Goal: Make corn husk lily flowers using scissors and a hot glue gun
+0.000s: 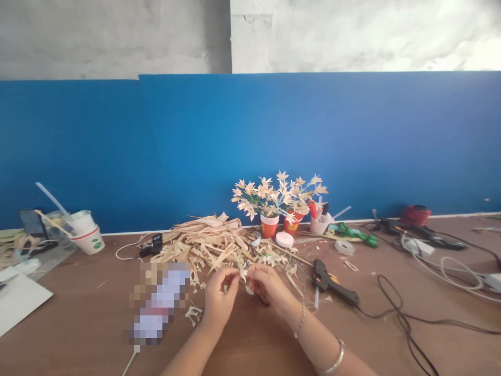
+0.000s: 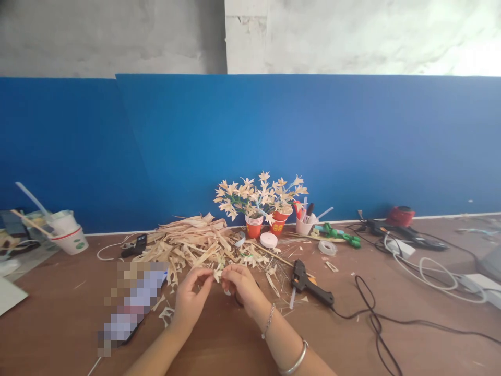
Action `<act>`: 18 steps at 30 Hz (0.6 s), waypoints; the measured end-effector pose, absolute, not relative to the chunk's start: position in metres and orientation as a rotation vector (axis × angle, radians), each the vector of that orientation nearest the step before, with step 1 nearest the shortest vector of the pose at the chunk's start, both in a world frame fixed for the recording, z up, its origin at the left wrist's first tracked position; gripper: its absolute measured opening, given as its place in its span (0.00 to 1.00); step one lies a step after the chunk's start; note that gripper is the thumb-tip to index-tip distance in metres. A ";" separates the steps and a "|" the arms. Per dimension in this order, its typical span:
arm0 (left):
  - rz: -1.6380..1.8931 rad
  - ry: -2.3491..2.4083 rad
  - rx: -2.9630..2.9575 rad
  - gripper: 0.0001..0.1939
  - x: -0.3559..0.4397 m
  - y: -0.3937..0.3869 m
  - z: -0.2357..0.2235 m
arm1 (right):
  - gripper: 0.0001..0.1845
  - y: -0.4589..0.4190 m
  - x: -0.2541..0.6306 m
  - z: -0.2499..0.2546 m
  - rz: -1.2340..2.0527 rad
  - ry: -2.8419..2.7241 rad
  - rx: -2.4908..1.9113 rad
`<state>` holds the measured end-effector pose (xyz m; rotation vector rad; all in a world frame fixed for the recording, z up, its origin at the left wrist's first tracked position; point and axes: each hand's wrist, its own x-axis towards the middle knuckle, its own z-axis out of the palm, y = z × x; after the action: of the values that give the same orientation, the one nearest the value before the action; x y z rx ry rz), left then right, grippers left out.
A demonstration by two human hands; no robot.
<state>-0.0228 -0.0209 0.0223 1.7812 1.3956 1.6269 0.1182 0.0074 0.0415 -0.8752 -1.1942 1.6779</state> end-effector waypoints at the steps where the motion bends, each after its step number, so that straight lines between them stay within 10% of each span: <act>1: 1.629 1.386 1.798 0.05 -0.023 -0.021 0.022 | 0.06 0.008 0.118 0.042 1.680 -1.196 -0.879; 18: 1.513 1.253 1.390 0.04 -0.025 -0.014 0.016 | 0.08 0.006 0.118 0.048 1.631 -1.341 -0.948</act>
<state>-0.0248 -0.0136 0.0161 1.3899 1.2529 1.5134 0.1182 0.0059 0.0485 -0.9476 -1.3410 1.6310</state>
